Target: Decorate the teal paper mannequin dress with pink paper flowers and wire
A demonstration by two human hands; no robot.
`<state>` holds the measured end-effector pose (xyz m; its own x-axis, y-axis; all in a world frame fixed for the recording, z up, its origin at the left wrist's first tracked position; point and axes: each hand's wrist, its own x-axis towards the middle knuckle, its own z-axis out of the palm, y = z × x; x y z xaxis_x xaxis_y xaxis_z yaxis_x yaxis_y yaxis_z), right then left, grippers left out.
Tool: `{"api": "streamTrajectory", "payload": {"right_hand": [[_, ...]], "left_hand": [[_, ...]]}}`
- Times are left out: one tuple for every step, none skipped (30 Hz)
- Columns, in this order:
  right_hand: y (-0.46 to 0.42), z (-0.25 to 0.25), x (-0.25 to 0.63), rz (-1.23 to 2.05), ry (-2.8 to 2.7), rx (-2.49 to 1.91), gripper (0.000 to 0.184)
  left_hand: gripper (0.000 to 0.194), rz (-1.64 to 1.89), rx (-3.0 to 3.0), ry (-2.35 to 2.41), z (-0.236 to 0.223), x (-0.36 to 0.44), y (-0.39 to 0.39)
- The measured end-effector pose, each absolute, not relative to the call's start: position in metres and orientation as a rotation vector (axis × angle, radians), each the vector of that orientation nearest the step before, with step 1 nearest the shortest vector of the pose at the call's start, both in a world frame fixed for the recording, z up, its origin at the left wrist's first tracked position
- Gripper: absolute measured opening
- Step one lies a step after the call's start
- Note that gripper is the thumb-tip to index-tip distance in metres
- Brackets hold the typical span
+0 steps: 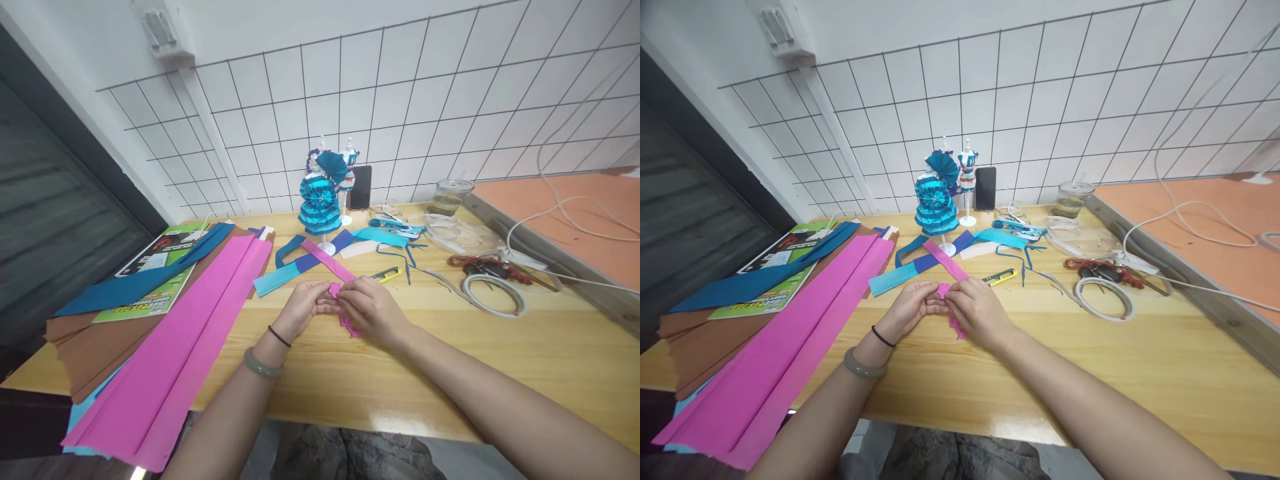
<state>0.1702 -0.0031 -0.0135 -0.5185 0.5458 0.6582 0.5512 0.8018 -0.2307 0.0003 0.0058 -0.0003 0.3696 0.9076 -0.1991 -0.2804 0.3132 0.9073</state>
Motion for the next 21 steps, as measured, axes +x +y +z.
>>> {"api": "streamTrajectory", "payload": {"right_hand": [[-0.003, -0.0141, 0.1704, 0.001, -2.22, -0.804, 0.017], [-0.0029, -0.0146, 0.1706, 0.014, -2.212, -0.804, 0.017], [-0.0029, -0.0149, 0.1708, 0.027, -2.2, -0.8, 0.017], [-0.0029, -0.0151, 0.1709, 0.042, -2.188, -0.796, 0.017], [-0.003, -0.015, 0.1709, 0.056, -2.172, -0.79, 0.017], [-0.0032, -0.0148, 0.1708, 0.074, -2.154, -0.783, 0.016], [-0.0033, -0.0145, 0.1706, 0.095, -2.133, -0.778, 0.016], [-0.0034, -0.0143, 0.1704, 0.121, -2.109, -0.778, 0.015], [-0.0034, -0.0143, 0.1701, 0.148, -2.084, -0.781, 0.014], [-0.0035, -0.0144, 0.1697, 0.18, -2.061, -0.786, 0.014], [-0.0035, -0.0147, 0.1693, 0.214, -2.037, -0.792, 0.014], [-0.0036, -0.0151, 0.1688, 0.253, -2.018, -0.802, 0.013], [-0.0039, -0.0155, 0.1683, 0.296, -1.996, -0.814, 0.013], [-0.0043, -0.0158, 0.1678, 0.341, -1.97, -0.83, 0.013], [-0.0049, -0.016, 0.1671, 0.391, -1.939, -0.851, 0.013], [-0.0056, -0.0161, 0.1664, 0.447, -1.901, -0.879, 0.012], [-0.0063, -0.0159, 0.1657, 0.511, -1.856, -0.914, 0.012], [-0.0069, -0.0157, 0.1648, 0.59, -1.802, -0.95, 0.013], [-0.0074, -0.0155, 0.1639, 0.689, -1.739, -0.983, 0.014], [-0.0076, -0.0152, 0.163, 0.806, -1.668, -1.008, 0.015], [-0.0076, -0.015, 0.1621, 0.928, -1.592, -1.022, 0.017]], "left_hand": [[0.023, 0.923, 0.911, 0.834, 0.0001, 0.0002, 0.0058], [0.022, 0.925, 0.908, 0.829, 0.0005, 0.0001, 0.0057], [0.023, 0.923, 0.907, 0.824, 0.0008, -0.0001, 0.0055], [0.024, 0.923, 0.906, 0.819, 0.0012, -0.0002, 0.0053], [0.025, 0.923, 0.906, 0.813, 0.0016, -0.0004, 0.005], [0.026, 0.922, 0.908, 0.808, 0.0019, -0.0005, 0.0046], [0.028, 0.92, 0.915, 0.803, 0.0022, -0.0006, 0.0042], [0.029, 0.916, 0.929, 0.799, 0.0023, -0.0006, 0.0037], [0.03, 0.911, 0.949, 0.798, 0.0022, -0.0006, 0.0034], [0.031, 0.902, 0.973, 0.801, 0.0019, -0.0006, 0.0031], [0.031, 0.892, 1.0, 0.808, 0.0013, -0.0006, 0.0028], [0.031, 0.885, 1.026, 0.817, 0.0006, -0.0007, 0.0027], [0.031, 0.881, 1.049, 0.827, -0.0002, -0.0007, 0.0026], [0.031, 0.879, 1.066, 0.836, -0.001, -0.0008, 0.0025], [0.03, 0.88, 1.078, 0.842, -0.0016, -0.0008, 0.0025], [0.03, 0.882, 1.086, 0.844, -0.0021, -0.0009, 0.0025], [0.03, 0.885, 1.09, 0.843, -0.0023, -0.0009, 0.0025], [0.031, 0.884, 1.091, 0.843, -0.0024, -0.001, 0.0026], [0.031, 0.88, 1.092, 0.843, -0.0025, -0.001, 0.0027], [0.032, 0.874, 1.093, 0.844, -0.0026, -0.0009, 0.0029], [0.033, 0.869, 1.095, 0.844, -0.0027, -0.0009, 0.0032]]}}
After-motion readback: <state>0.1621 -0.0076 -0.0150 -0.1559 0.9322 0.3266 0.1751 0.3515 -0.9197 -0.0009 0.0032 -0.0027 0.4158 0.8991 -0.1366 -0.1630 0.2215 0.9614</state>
